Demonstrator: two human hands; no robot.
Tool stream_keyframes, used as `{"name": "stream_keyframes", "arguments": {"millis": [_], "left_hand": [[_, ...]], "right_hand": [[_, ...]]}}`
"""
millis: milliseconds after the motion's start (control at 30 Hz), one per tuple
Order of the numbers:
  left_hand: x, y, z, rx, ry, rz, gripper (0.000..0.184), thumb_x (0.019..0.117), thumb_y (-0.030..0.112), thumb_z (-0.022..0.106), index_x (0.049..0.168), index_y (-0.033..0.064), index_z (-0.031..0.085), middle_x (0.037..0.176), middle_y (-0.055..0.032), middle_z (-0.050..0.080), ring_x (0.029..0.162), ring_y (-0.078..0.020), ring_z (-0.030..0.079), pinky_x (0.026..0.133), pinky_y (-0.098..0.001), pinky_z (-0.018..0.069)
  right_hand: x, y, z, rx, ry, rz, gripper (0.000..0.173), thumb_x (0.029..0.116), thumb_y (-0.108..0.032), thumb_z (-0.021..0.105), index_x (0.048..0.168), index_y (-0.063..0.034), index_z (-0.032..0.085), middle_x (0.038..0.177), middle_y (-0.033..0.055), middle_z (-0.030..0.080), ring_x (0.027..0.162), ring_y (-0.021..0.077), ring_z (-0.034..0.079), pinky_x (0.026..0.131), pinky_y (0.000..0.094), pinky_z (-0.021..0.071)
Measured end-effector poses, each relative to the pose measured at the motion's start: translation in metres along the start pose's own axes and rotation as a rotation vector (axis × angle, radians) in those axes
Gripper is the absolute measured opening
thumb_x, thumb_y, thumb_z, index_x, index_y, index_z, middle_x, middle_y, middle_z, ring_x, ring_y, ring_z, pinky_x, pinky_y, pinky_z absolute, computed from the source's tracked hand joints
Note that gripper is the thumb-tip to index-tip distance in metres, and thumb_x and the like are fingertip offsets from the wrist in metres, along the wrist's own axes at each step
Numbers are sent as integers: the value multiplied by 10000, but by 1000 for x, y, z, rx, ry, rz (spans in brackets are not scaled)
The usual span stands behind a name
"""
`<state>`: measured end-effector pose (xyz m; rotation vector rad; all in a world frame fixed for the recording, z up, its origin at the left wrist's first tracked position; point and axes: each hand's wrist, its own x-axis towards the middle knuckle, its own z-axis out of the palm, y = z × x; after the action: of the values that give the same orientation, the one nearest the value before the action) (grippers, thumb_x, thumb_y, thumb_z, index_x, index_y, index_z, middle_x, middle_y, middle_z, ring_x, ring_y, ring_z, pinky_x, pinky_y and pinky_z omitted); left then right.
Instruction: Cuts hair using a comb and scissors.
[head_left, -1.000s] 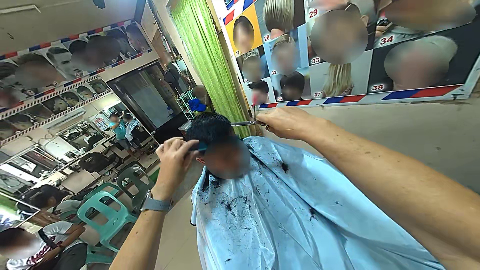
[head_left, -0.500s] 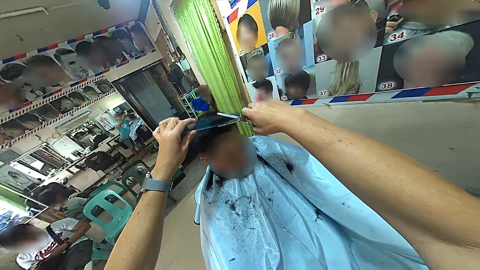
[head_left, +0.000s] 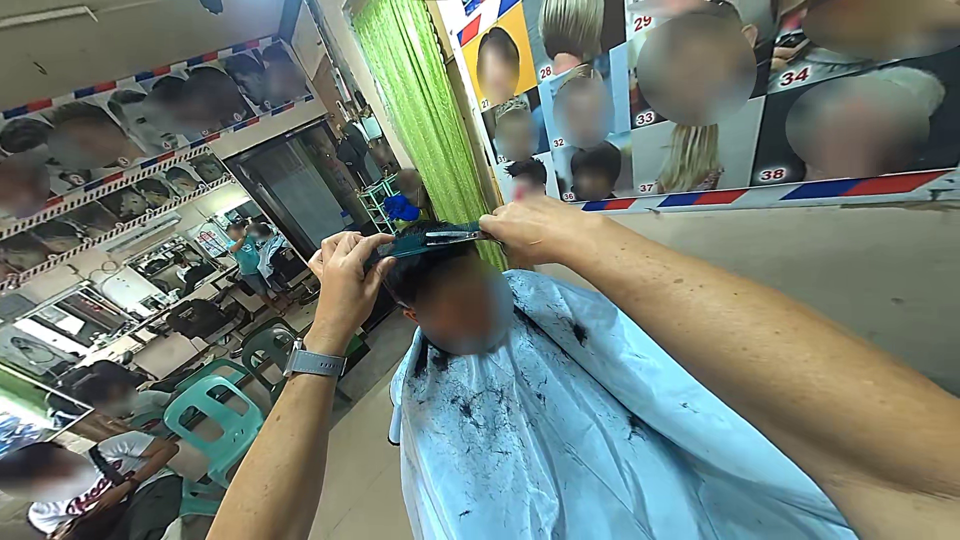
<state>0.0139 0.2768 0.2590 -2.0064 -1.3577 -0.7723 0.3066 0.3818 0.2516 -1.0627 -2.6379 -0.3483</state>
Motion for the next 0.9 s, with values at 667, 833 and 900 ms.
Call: {"name": "stream_keyframes", "arguments": {"millis": [667, 833, 900], "left_hand": [[-93, -73, 59, -550, -185, 183, 332, 1080, 323, 501, 1113, 130, 769, 924, -14, 736, 958, -192, 678, 962, -524, 491], [-118, -81, 76, -602, -72, 198, 319, 1006, 410, 622, 1239, 229, 743, 1163, -1, 702, 1236, -209, 574, 1089, -560, 368], [-109, -83, 82, -536, 17, 190, 297, 989, 353, 666, 1244, 217, 735, 1164, -36, 711, 1252, -266, 572, 1077, -598, 361]], "right_hand": [[-73, -78, -32, -154, 152, 259, 135, 967, -49, 616, 1100, -57, 638, 963, 186, 675, 908, 416, 685, 728, 615, 542], [-95, -92, -26, -209, 47, 378, 167, 966, -38, 621, 1126, -67, 656, 997, 182, 688, 907, 410, 696, 715, 608, 556], [-98, -92, -19, -244, 11, 402, 179, 968, -21, 608, 1134, -65, 656, 999, 188, 689, 892, 415, 698, 705, 605, 556]]}}
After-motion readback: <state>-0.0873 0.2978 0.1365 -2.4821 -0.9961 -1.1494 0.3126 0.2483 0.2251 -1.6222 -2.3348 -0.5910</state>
